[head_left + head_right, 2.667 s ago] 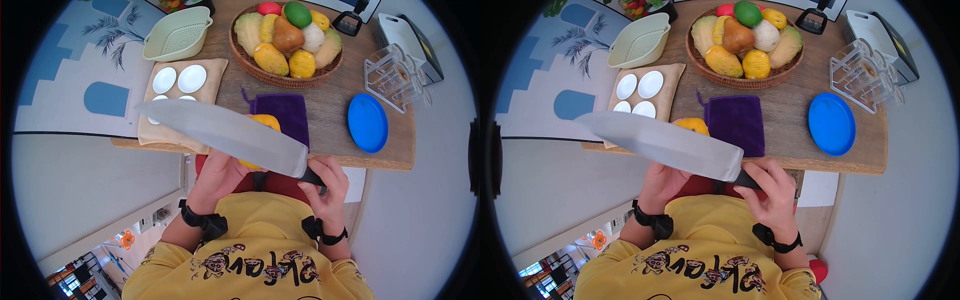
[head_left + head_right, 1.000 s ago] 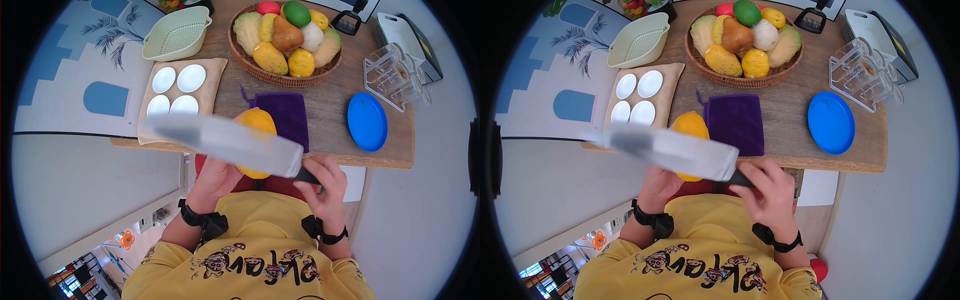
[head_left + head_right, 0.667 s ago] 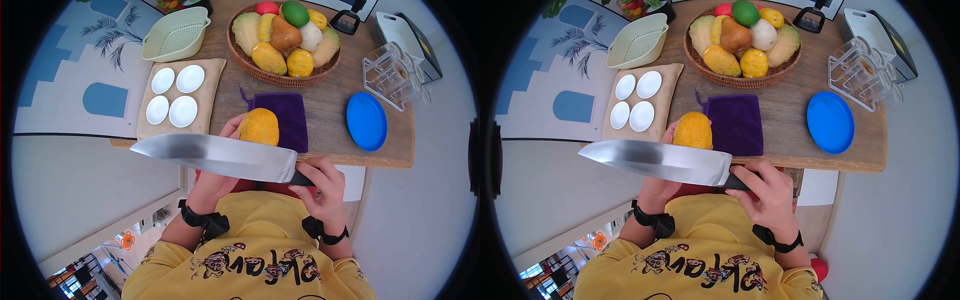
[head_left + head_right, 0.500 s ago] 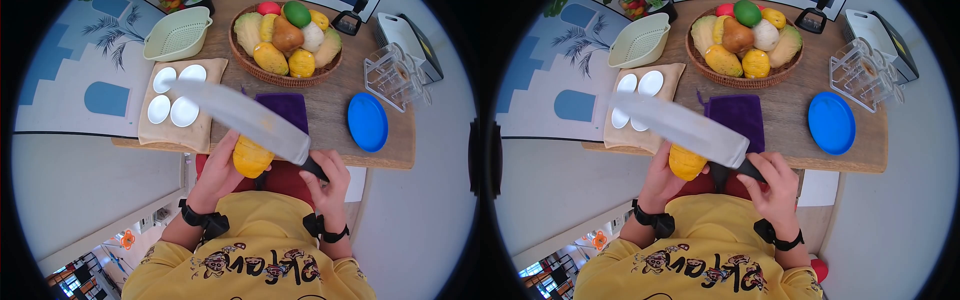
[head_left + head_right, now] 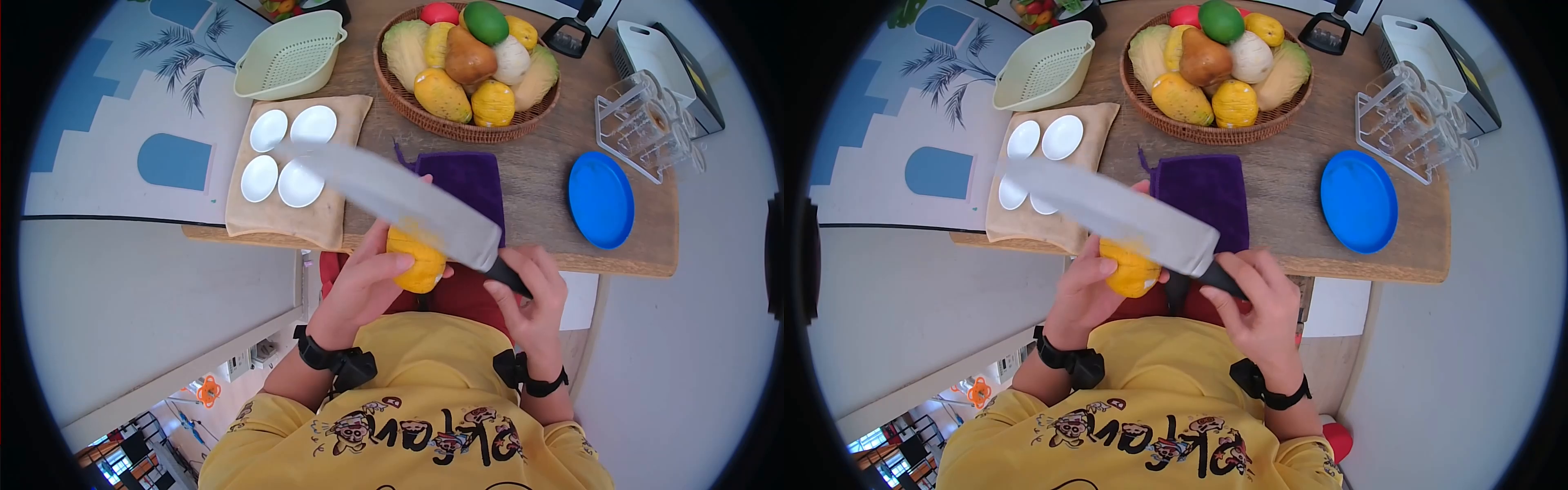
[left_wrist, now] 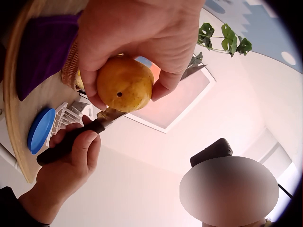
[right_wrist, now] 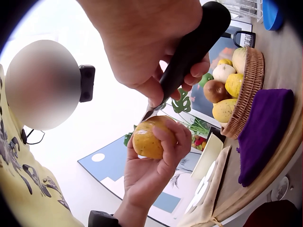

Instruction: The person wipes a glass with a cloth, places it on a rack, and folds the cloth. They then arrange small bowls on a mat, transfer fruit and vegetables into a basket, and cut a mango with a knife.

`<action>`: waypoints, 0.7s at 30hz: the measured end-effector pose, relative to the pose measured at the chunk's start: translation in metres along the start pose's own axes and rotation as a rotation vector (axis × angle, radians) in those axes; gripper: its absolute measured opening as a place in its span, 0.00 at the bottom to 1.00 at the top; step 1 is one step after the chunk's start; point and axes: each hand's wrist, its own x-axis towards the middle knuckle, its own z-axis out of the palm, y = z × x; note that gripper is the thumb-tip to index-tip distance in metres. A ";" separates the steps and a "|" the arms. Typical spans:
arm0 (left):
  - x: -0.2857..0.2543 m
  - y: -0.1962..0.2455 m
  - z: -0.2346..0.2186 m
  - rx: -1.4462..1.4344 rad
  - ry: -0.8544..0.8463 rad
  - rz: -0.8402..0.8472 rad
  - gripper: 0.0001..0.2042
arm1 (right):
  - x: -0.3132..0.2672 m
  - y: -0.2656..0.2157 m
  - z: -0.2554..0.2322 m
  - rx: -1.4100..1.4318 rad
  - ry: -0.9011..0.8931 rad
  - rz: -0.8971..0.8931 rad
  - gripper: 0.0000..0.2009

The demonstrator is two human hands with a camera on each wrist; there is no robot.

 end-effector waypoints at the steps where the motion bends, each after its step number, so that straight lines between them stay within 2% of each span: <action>1: 0.004 -0.001 0.001 0.017 -0.016 0.037 0.42 | 0.001 -0.002 -0.001 -0.003 0.001 0.001 0.17; 3: 0.006 -0.004 -0.006 0.047 -0.008 0.054 0.41 | 0.000 -0.009 -0.003 0.008 -0.091 -0.042 0.18; 8: 0.003 0.002 0.005 -0.034 0.002 0.018 0.40 | 0.000 -0.005 0.001 0.019 -0.019 -0.052 0.17; 9: -0.003 0.000 0.000 -0.037 0.028 0.007 0.38 | 0.000 -0.005 0.001 0.012 0.007 0.041 0.17; 10: -0.002 0.001 0.000 -0.017 -0.020 0.008 0.37 | 0.000 -0.004 0.000 0.004 0.033 0.135 0.17; 11: 0.000 0.002 -0.001 0.004 -0.069 0.008 0.36 | 0.000 -0.004 -0.001 0.004 0.034 0.134 0.17; 15: 0.002 0.000 -0.003 0.019 -0.090 0.022 0.32 | 0.001 -0.008 -0.006 0.008 -0.029 0.005 0.17; 17: 0.008 0.000 0.007 0.154 0.108 0.012 0.40 | 0.000 -0.011 -0.006 0.017 -0.076 -0.057 0.17; 19: 0.007 -0.004 0.005 0.203 0.113 0.041 0.40 | -0.002 -0.012 -0.003 0.025 -0.088 -0.069 0.17; 21: 0.002 -0.003 -0.003 0.112 0.044 -0.002 0.38 | -0.001 -0.006 0.000 0.042 -0.039 -0.034 0.17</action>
